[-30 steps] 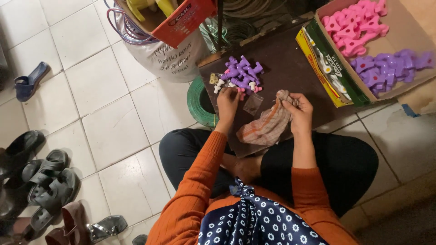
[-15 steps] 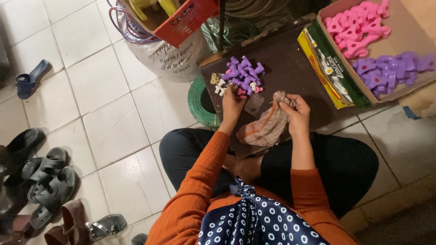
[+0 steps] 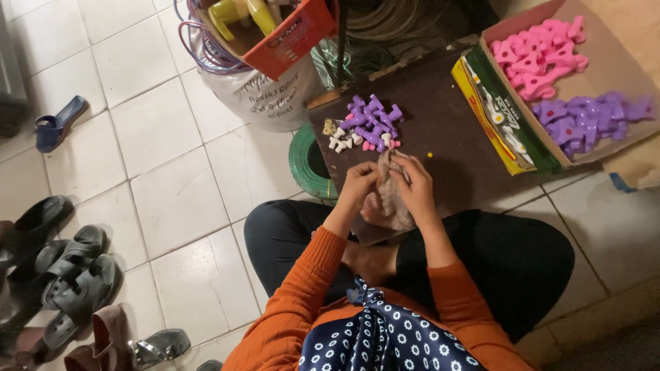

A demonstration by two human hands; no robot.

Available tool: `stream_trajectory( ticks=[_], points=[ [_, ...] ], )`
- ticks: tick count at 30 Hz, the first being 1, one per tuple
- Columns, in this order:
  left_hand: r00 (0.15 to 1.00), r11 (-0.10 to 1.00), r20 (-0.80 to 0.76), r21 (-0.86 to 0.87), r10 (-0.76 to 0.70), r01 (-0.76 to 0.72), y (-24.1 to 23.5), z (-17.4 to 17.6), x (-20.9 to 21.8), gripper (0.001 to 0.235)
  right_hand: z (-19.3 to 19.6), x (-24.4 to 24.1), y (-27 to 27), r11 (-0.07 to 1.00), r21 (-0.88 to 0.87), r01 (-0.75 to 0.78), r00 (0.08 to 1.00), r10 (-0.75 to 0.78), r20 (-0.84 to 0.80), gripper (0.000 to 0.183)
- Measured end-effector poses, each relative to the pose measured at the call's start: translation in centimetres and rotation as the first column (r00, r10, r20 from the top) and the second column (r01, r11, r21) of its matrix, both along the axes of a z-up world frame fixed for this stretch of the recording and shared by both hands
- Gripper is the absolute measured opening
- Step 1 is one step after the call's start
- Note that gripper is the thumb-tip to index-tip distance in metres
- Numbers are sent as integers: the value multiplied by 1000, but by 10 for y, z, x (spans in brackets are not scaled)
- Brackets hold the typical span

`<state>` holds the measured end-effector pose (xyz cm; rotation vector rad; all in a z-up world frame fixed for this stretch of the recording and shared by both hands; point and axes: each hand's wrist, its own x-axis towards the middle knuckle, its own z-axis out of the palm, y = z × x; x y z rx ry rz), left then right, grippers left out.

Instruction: Assembling small interlocking plastic toy pieces of various colors into a larger structure.

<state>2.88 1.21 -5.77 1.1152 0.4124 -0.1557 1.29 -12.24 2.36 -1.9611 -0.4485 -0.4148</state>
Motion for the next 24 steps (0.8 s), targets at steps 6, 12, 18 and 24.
stream_trajectory(
  ticks=[6,12,18,24],
  points=[
    [962,979,263,204,-73,18,-2,51,-15,14,-39,7,-13,990,-133,54,998,-50,36,21],
    [707,678,627,677,-328,-286,-15,79,-37,13,-58,11,-33,975,217,48,957,17,-289,14],
    [924,937,378,341,-57,-82,-18,77,-33,16,-27,6,-31,975,216,-42,957,102,-271,9],
    [848,918,525,370,-78,-145,-13,74,-29,13,-31,7,-27,981,190,-44,966,90,-242,16]
  ],
)
